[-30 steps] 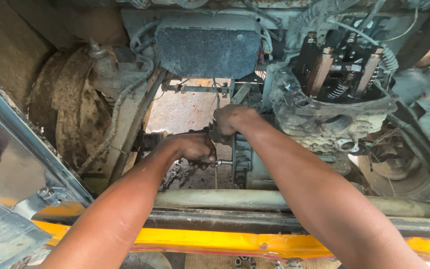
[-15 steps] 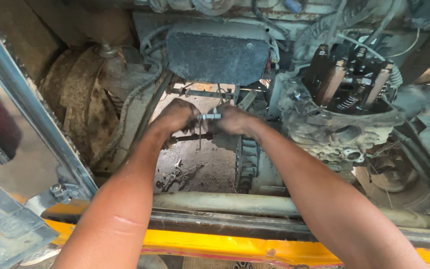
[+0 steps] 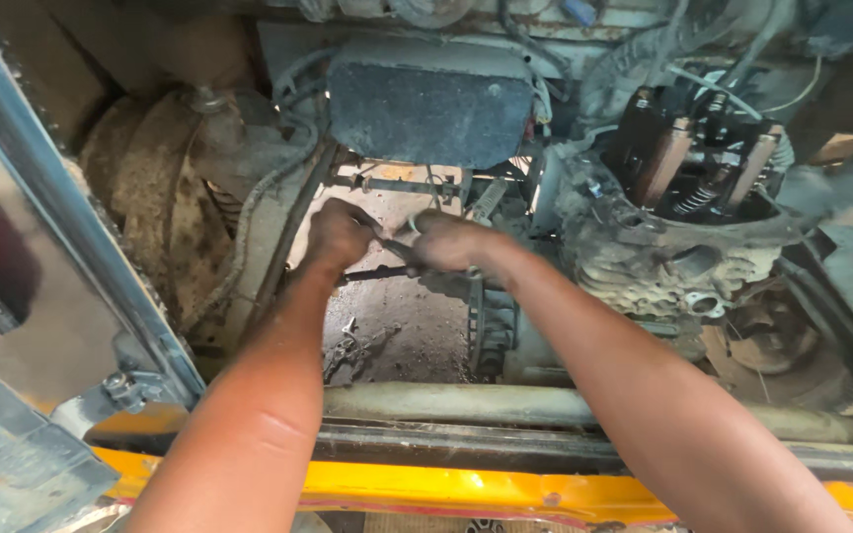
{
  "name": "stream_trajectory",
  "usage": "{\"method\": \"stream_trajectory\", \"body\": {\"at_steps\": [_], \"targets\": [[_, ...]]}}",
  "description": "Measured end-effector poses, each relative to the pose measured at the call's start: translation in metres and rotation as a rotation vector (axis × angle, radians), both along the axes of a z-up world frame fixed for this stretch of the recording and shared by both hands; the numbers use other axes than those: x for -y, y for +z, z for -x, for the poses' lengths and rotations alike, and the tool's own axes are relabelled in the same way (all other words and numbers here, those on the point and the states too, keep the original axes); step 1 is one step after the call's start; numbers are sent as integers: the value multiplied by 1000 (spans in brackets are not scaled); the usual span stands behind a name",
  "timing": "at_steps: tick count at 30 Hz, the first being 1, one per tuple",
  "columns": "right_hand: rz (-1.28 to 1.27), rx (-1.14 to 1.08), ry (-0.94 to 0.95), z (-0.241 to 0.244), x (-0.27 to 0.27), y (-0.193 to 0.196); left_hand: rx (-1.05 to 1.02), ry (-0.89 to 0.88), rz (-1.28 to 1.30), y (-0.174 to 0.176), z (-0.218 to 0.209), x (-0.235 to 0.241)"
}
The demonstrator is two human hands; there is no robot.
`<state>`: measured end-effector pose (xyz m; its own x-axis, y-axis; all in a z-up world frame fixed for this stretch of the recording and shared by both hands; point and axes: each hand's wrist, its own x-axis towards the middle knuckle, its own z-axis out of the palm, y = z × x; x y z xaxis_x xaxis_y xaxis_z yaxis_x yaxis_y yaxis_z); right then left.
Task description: The person uses a wrench to loosen and remove bolts from a component under the vehicle's engine. They then detach and remove a fan-like part from the engine assembly.
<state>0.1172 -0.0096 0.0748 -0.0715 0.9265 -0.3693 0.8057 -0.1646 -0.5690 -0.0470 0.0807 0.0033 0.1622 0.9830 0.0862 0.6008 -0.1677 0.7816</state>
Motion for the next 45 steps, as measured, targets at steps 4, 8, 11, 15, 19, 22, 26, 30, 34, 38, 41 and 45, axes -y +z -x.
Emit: {"method": "stream_trajectory", "body": {"at_steps": [4, 8, 11, 15, 19, 22, 26, 30, 34, 38, 41, 45], "targets": [[88, -159, 13, -35, -2, 6, -38, -227, 212, 4, -17, 20], [263, -881, -258, -56, -3, 5, 88, -346, 247, 6, -26, 25], [97, -1032, -551, -46, -18, -5, 156, -387, 324, -3, -31, 21], [-163, -471, -345, -37, -15, -12, 37, -498, 320, -22, -48, 23], [-290, -9, -325, -43, -3, -10, -179, -559, 216, -35, -69, 32], [-268, 154, -314, -50, -6, -10, -80, -605, 393, -34, -75, 39], [-362, 187, -404, -63, -25, -18, 65, -631, 575, -18, -67, 40], [-518, 801, 117, -72, -43, -37, 49, -650, 480, -14, -64, 41], [-397, 527, -44, -81, -44, -48, -29, -683, 383, -22, -71, 40], [-467, 782, 237, -90, -50, -59, 39, -676, 611, -37, -78, 42], [-349, 826, 140, -91, -58, -61, 100, -658, 743, -44, -81, 46], [-320, 765, 94, -79, -46, -45, 124, -671, 792, -43, -83, 50]]}}
